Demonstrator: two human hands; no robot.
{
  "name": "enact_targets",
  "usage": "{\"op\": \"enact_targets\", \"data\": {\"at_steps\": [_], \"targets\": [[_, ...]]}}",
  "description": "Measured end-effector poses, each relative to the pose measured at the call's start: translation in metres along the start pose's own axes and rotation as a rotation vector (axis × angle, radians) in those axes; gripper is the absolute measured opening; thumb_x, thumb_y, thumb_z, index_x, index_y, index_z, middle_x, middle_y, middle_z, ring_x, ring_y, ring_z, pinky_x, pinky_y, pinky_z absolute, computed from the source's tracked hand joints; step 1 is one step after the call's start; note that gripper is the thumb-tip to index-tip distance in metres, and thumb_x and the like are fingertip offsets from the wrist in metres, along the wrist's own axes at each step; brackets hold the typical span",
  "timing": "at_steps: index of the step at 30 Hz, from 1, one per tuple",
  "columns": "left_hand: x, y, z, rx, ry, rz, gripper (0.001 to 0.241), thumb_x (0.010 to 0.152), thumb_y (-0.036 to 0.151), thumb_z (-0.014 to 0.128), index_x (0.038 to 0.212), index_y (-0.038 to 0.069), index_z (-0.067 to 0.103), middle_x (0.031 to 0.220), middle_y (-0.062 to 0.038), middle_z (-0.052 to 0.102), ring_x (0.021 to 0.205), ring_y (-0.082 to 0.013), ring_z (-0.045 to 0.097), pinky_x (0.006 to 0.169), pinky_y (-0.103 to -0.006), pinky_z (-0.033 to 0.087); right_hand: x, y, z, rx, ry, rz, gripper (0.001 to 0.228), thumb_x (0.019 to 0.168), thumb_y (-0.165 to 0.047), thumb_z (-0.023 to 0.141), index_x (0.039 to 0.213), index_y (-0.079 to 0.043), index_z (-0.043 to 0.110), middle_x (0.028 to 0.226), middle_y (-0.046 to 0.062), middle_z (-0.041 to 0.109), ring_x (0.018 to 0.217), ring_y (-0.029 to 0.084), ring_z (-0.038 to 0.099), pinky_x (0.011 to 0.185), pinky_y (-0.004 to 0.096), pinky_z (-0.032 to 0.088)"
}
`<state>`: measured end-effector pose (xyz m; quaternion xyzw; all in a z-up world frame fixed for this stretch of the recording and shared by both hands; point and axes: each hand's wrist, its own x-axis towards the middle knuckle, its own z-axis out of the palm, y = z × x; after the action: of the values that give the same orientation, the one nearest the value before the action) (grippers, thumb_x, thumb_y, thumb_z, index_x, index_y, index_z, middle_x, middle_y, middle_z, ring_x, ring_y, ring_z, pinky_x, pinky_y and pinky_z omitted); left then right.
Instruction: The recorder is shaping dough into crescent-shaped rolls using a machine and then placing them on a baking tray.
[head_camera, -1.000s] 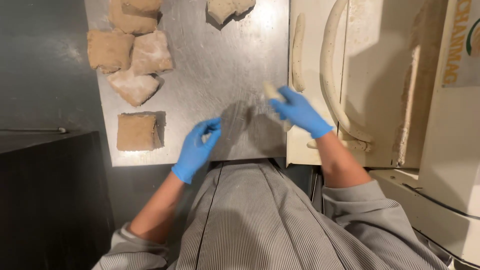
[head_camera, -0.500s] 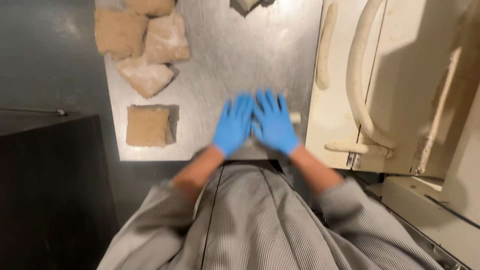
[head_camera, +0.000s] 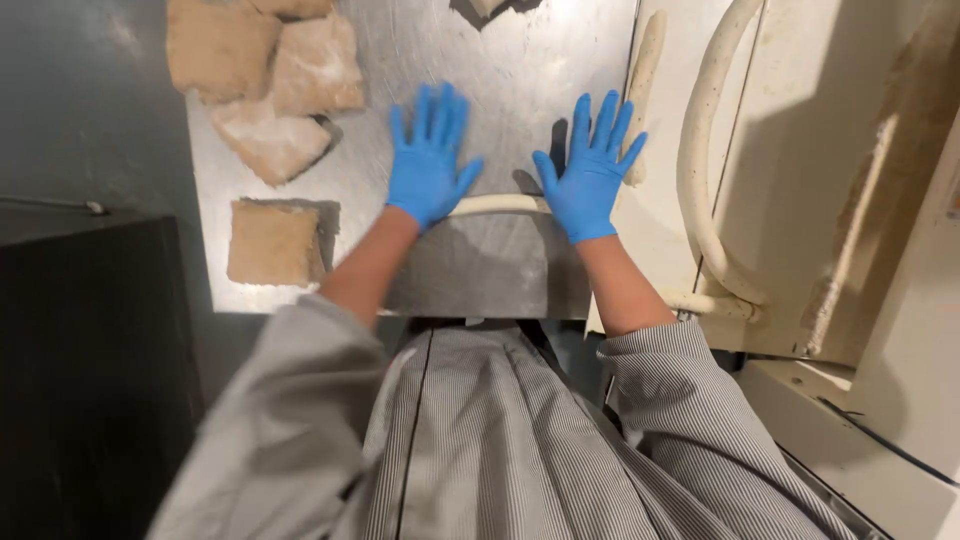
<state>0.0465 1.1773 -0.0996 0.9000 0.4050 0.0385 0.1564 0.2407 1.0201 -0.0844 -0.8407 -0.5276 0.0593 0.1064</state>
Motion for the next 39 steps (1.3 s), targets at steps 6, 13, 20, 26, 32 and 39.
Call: {"op": "enact_targets", "data": {"at_steps": [6, 13, 20, 26, 32, 39], "targets": [[-0.139, -0.016, -0.025, -0.067, -0.385, 0.434, 0.083, 0.090, 0.047, 0.062, 0.158, 0.008, 0.034, 0.165, -0.017, 0.031, 0.151, -0.0405, 0.027, 0.120, -0.0612, 0.022, -0.131, -0.004, 0.008, 0.238, -0.179, -0.155, 0.100, 0.090, -0.062, 0.064, 0.159, 0.003, 0.029, 0.168, 0.031, 0.021, 0.158, 0.049, 0.015, 0.126, 0.066, 0.008], [-0.104, 0.001, -0.010, 0.032, -0.077, 0.014, 0.096, 0.090, 0.070, 0.056, 0.160, 0.011, 0.030, 0.166, -0.026, 0.017, 0.152, -0.0532, 0.012, 0.115, -0.0746, 0.008, -0.109, 0.019, 0.019, 0.126, -0.196, -0.121, 0.100, 0.086, -0.066, 0.065, 0.159, -0.005, 0.032, 0.165, 0.029, 0.023, 0.154, 0.049, 0.013, 0.119, 0.072, 0.000], [-0.007, -0.030, -0.016, -0.069, 0.016, -0.140, 0.093, 0.102, 0.058, 0.059, 0.166, 0.000, 0.025, 0.170, -0.033, 0.014, 0.158, -0.0511, 0.010, 0.124, -0.0673, 0.006, 0.025, 0.040, 0.013, 0.110, -0.154, 0.014, 0.096, 0.098, -0.057, 0.062, 0.167, -0.005, 0.021, 0.174, 0.025, 0.012, 0.161, 0.047, 0.003, 0.128, 0.064, -0.006], [-0.171, -0.020, -0.035, -0.153, -0.120, -0.055, 0.089, 0.092, 0.054, 0.064, 0.158, 0.001, 0.037, 0.165, -0.033, 0.025, 0.153, -0.0547, 0.022, 0.121, -0.0652, 0.021, -0.166, 0.029, 0.005, 0.220, -0.288, -0.268, 0.101, 0.085, -0.064, 0.063, 0.154, 0.003, 0.034, 0.162, 0.027, 0.030, 0.154, 0.047, 0.023, 0.123, 0.064, 0.012], [-0.093, -0.048, -0.036, -0.102, -0.033, -0.054, 0.111, 0.082, 0.069, 0.071, 0.162, 0.004, 0.031, 0.165, -0.036, 0.020, 0.152, -0.0555, 0.019, 0.122, -0.0640, 0.018, -0.158, 0.028, 0.022, 0.140, -0.280, -0.151, 0.105, 0.085, -0.065, 0.062, 0.157, 0.003, 0.028, 0.165, 0.032, 0.019, 0.154, 0.051, 0.013, 0.119, 0.070, 0.003], [-0.033, -0.084, -0.028, -0.178, 0.001, 0.133, 0.099, 0.097, 0.061, 0.069, 0.166, 0.003, 0.027, 0.171, -0.031, 0.020, 0.156, -0.0560, 0.014, 0.129, -0.0597, 0.018, 0.011, 0.028, 0.000, 0.147, -0.052, 0.167, 0.096, 0.098, -0.055, 0.064, 0.167, -0.004, 0.023, 0.171, 0.031, 0.009, 0.159, 0.048, 0.002, 0.122, 0.069, -0.009]]}}
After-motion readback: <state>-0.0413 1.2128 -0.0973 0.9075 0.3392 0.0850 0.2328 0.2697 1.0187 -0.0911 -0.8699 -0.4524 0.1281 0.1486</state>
